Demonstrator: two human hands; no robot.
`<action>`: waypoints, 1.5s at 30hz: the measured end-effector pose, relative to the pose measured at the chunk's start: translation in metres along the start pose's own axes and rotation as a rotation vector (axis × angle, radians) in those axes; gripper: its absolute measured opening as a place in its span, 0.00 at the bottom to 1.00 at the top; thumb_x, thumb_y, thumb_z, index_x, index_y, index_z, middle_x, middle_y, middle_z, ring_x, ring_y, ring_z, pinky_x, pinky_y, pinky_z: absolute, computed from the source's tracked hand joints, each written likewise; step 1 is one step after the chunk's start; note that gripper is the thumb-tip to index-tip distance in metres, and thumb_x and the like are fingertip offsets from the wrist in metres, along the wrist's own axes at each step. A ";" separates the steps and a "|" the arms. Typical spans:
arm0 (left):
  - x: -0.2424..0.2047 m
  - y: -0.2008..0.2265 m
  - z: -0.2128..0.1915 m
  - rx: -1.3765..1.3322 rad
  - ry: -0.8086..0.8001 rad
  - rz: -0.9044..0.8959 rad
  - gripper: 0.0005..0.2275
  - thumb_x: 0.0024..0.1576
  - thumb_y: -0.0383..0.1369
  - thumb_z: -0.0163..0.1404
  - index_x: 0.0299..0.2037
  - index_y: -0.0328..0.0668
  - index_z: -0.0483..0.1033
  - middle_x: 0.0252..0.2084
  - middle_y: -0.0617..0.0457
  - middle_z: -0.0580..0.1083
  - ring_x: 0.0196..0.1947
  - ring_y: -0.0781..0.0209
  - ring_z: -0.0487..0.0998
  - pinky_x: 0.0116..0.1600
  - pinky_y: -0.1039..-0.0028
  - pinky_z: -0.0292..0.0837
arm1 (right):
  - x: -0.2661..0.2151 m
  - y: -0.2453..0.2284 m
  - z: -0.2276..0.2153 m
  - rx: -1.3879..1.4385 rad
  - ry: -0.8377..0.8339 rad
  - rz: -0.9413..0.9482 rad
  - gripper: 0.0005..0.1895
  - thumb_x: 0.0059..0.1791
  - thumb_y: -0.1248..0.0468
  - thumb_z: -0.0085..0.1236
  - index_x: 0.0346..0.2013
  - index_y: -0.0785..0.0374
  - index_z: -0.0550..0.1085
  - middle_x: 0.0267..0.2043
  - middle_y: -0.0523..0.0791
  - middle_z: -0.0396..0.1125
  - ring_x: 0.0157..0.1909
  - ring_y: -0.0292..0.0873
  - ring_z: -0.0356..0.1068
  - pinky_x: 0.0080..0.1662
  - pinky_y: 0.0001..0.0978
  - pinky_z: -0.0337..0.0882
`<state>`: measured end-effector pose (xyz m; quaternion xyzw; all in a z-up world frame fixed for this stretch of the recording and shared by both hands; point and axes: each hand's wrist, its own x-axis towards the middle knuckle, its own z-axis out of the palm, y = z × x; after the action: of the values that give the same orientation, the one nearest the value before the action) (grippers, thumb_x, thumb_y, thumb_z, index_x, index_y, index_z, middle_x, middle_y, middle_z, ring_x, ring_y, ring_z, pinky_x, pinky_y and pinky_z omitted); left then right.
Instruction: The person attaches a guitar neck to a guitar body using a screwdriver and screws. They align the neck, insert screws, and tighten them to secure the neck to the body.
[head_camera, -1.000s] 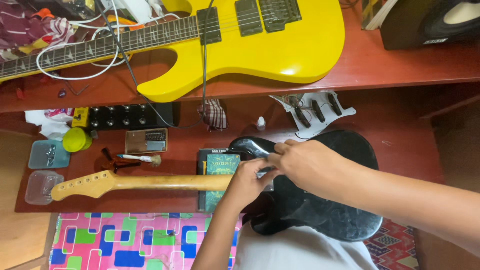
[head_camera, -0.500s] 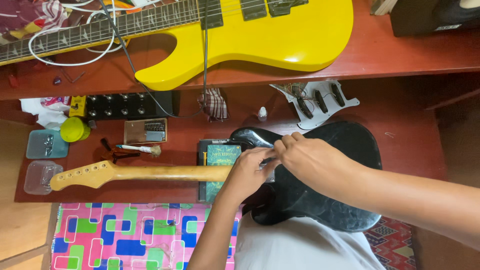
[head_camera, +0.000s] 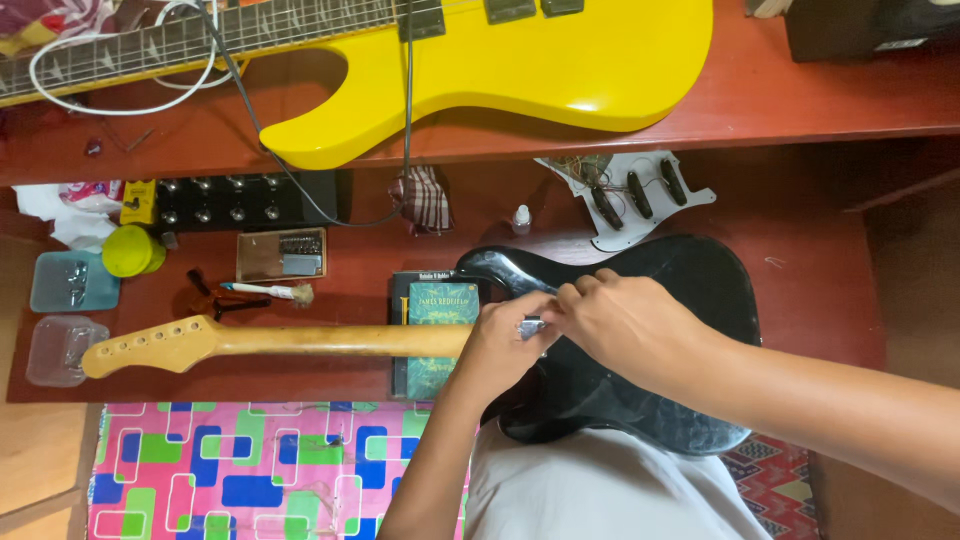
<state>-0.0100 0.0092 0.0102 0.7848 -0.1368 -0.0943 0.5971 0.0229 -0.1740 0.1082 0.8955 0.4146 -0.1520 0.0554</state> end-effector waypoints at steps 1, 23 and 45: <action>-0.002 -0.011 0.005 0.034 0.021 -0.035 0.05 0.56 0.29 0.57 0.37 0.54 0.84 0.31 0.57 0.81 0.41 0.55 0.83 0.51 0.66 0.75 | -0.003 -0.001 0.000 0.039 0.016 0.040 0.13 0.55 0.54 0.51 0.40 0.60 0.77 0.34 0.49 0.74 0.37 0.45 0.78 0.37 0.29 0.77; 0.005 0.035 0.021 0.033 -0.019 -0.100 0.06 0.58 0.22 0.49 0.37 0.43 0.79 0.32 0.52 0.79 0.40 0.57 0.82 0.49 0.62 0.76 | -0.015 0.013 0.022 0.283 0.211 0.049 0.03 0.49 0.65 0.56 0.36 0.61 0.76 0.31 0.45 0.72 0.36 0.44 0.75 0.36 0.29 0.75; -0.027 0.033 -0.016 0.406 0.192 -0.161 0.14 0.58 0.23 0.49 0.53 0.41 0.78 0.37 0.44 0.79 0.33 0.49 0.79 0.39 0.65 0.77 | -0.055 0.050 0.095 0.792 0.433 0.757 0.22 0.54 0.42 0.53 0.57 0.49 0.72 0.44 0.45 0.76 0.49 0.53 0.76 0.53 0.49 0.71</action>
<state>-0.0337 0.0248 0.0456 0.9024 -0.0328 -0.0370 0.4280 0.0056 -0.2683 0.0341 0.9443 -0.0207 -0.0784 -0.3189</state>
